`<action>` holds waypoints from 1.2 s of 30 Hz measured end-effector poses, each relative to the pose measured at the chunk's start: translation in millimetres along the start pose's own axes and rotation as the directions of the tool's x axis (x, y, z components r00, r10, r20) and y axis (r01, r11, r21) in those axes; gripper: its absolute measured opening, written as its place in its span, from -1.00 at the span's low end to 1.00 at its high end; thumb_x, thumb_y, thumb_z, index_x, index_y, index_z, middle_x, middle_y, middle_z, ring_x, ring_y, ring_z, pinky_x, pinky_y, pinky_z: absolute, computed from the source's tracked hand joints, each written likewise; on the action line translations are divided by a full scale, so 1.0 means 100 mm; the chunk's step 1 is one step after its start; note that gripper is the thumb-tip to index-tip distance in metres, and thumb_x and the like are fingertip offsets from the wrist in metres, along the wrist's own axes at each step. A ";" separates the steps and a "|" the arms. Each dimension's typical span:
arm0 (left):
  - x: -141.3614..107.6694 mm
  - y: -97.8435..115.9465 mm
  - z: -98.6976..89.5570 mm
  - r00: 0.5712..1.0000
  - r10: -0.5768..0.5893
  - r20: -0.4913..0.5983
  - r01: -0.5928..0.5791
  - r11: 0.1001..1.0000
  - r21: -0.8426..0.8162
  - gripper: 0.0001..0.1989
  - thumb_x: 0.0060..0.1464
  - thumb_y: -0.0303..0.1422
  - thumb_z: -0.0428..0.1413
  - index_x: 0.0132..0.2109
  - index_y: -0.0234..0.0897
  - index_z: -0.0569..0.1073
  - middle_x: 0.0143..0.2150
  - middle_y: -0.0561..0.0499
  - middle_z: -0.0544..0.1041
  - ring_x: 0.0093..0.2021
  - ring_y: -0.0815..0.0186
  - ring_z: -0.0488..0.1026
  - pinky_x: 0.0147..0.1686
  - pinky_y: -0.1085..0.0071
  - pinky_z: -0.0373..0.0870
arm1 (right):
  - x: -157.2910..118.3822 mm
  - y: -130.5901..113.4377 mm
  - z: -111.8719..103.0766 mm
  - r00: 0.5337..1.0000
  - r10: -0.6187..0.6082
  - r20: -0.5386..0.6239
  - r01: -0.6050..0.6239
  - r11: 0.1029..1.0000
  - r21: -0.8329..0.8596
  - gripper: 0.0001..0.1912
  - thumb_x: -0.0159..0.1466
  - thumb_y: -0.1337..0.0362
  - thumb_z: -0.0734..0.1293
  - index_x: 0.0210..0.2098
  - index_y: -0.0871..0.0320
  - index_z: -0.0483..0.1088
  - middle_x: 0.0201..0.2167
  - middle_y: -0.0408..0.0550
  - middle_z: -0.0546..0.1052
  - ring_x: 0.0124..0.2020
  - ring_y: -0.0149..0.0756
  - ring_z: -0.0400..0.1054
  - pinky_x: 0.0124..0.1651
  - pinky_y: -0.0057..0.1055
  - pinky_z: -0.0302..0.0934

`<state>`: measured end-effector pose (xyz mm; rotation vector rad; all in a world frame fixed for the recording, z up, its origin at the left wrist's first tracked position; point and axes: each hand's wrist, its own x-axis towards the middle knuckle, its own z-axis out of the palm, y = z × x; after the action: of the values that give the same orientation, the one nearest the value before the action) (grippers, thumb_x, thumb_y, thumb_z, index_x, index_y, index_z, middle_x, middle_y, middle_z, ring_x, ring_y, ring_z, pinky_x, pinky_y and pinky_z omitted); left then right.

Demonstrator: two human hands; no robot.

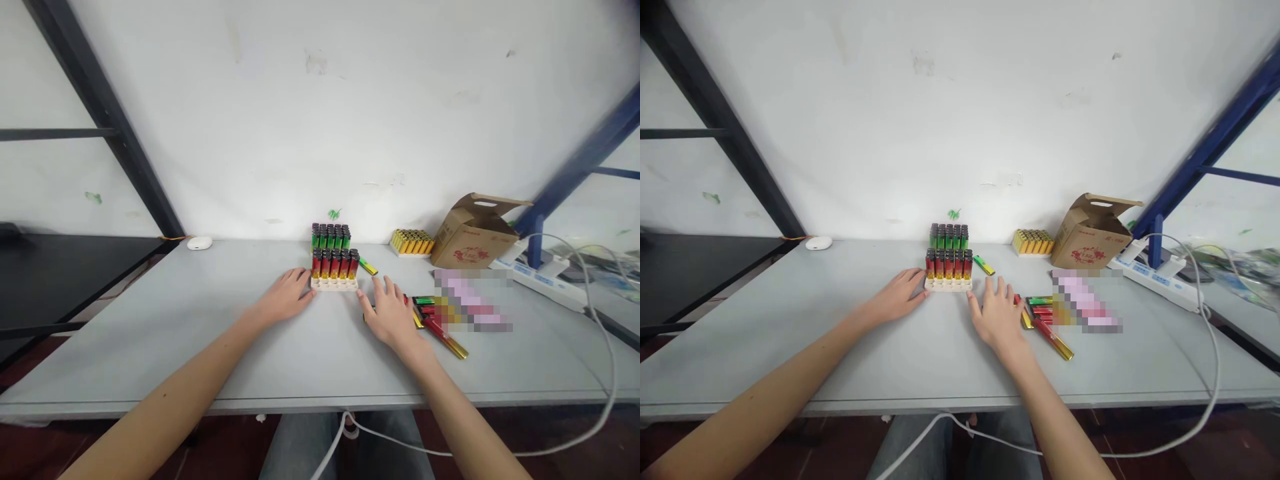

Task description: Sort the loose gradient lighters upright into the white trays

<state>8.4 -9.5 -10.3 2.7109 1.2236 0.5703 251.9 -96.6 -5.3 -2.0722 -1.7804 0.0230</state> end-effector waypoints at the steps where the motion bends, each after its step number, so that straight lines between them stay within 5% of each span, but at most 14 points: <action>1: 0.00 0.00 0.00 1.000 0.000 0.005 0.000 1.000 0.006 -0.60 0.30 -0.18 -0.10 0.18 -0.25 0.25 0.16 -0.21 0.36 0.20 0.02 0.27 0.17 0.07 0.24 | 0.06 -0.02 -0.02 1.000 -0.001 0.020 0.000 1.000 0.020 -0.30 0.35 -0.14 0.01 0.29 0.17 0.17 0.34 0.34 0.13 0.32 0.33 0.03 0.17 0.41 -0.08; 6: 0.00 0.00 -0.01 1.000 -0.010 0.021 0.009 1.000 0.026 -0.59 0.30 -0.18 -0.10 0.19 -0.27 0.24 0.17 -0.22 0.34 0.21 0.01 0.26 0.17 0.07 0.24 | 0.47 -0.07 -0.10 0.989 0.067 0.129 -0.085 0.986 0.141 -0.18 0.34 -0.21 -0.06 0.39 0.20 -0.01 0.41 0.33 -0.02 0.38 0.32 -0.11 0.22 0.38 -0.12; 13: 0.00 -0.01 -0.01 1.000 -0.009 0.011 0.009 1.000 0.002 -0.60 0.29 -0.17 -0.09 0.19 -0.23 0.25 0.18 -0.20 0.35 0.21 0.02 0.27 0.18 0.06 0.24 | 1.00 0.07 -0.04 0.987 0.109 0.115 -0.131 0.971 0.199 -0.30 0.38 -0.06 -0.08 0.37 0.22 0.02 0.39 0.33 0.03 0.38 0.23 -0.05 0.24 0.31 -0.07; 21: -0.01 0.03 -0.03 1.000 -0.023 0.006 0.023 1.000 -0.020 -0.59 0.29 -0.17 -0.09 0.20 -0.21 0.25 0.17 -0.18 0.36 0.21 0.03 0.28 0.18 0.08 0.24 | 0.96 0.20 0.09 1.000 0.010 -0.016 -0.008 0.993 0.114 -0.45 0.36 0.17 0.04 0.28 0.26 0.15 0.30 0.32 0.21 0.30 0.15 0.10 0.23 0.20 0.01; 25: -0.01 0.01 -0.02 1.000 -0.028 0.014 0.028 1.000 -0.006 -0.58 0.30 -0.17 -0.09 0.20 -0.23 0.25 0.18 -0.19 0.35 0.21 0.03 0.27 0.18 0.07 0.24 | 0.98 0.28 0.00 0.986 0.142 -0.087 -0.141 0.990 0.009 -0.52 0.30 0.28 0.11 0.17 0.29 0.28 0.19 0.31 0.35 0.22 0.16 0.19 0.22 0.24 -0.04; 28: -0.01 -0.02 0.00 1.000 -0.019 0.013 0.019 1.000 0.003 -0.59 0.30 -0.17 -0.10 0.20 -0.24 0.24 0.19 -0.20 0.34 0.22 0.02 0.27 0.19 0.06 0.24 | 0.98 0.38 -0.07 0.968 0.252 -0.010 -0.252 0.965 -0.072 -0.58 0.26 0.28 0.17 0.03 0.35 0.40 0.04 0.37 0.44 0.12 0.19 0.29 0.13 0.14 0.11; 36: -0.01 0.01 -0.03 0.999 -0.028 0.016 0.028 1.000 0.003 -0.59 0.29 -0.18 -0.08 0.20 -0.23 0.25 0.19 -0.21 0.34 0.21 0.03 0.28 0.19 0.05 0.25 | 1.04 0.61 -0.04 0.960 0.279 -0.003 -0.279 0.960 -0.016 -0.67 0.24 0.21 0.24 -0.07 0.20 0.47 -0.03 0.24 0.50 0.06 0.11 0.35 0.00 -0.05 0.22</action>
<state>7.2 -10.6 -7.1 2.6907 1.2581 0.5430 330.1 -5.3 4.5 -2.3183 -1.4785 0.0877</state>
